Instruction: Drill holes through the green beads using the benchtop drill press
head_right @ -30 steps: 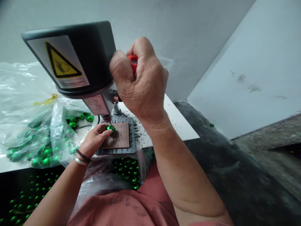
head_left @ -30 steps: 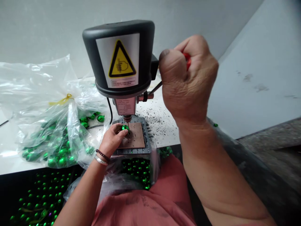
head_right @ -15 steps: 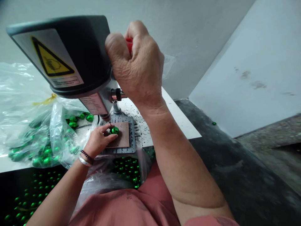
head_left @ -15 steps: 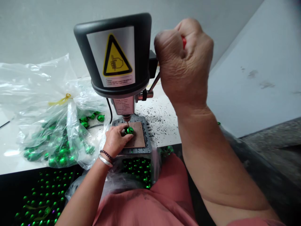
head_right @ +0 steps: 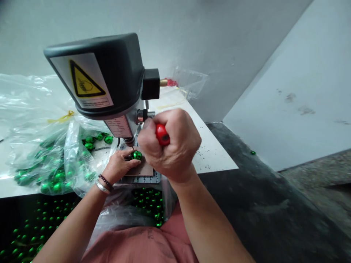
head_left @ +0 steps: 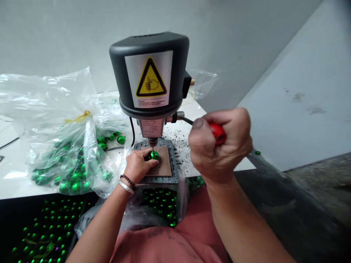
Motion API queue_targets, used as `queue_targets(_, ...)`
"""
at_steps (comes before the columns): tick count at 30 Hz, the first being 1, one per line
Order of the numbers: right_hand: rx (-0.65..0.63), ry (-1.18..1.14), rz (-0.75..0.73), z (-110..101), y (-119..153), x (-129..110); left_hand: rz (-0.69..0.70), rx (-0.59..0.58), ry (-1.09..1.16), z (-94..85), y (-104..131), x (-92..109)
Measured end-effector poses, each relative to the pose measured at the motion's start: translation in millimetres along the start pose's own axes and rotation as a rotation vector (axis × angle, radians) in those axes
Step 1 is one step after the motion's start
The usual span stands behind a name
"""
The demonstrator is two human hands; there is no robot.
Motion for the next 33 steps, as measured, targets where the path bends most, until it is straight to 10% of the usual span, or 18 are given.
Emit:
queue_targets(26, -0.124, -0.229, 0.133, 7.4, 57.1, 21.7, 0.024, 0.055, 0.04, -1.4, 2.4, 0.0)
queue_targets(33, 0.014, -0.022, 0.163, 15.6, -21.6, 8.0, 0.032, 0.074, 0.106, 1.5, 2.2, -0.9)
Point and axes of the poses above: each hand's wrist, its own y-axis away from the middle knuckle, its own z-axis out of the palm, x = y × z, the point moved 8 cm from there along -y, towards the middle knuckle, and after that the axes turned 9 degrees about z, right-handed, at the moved point
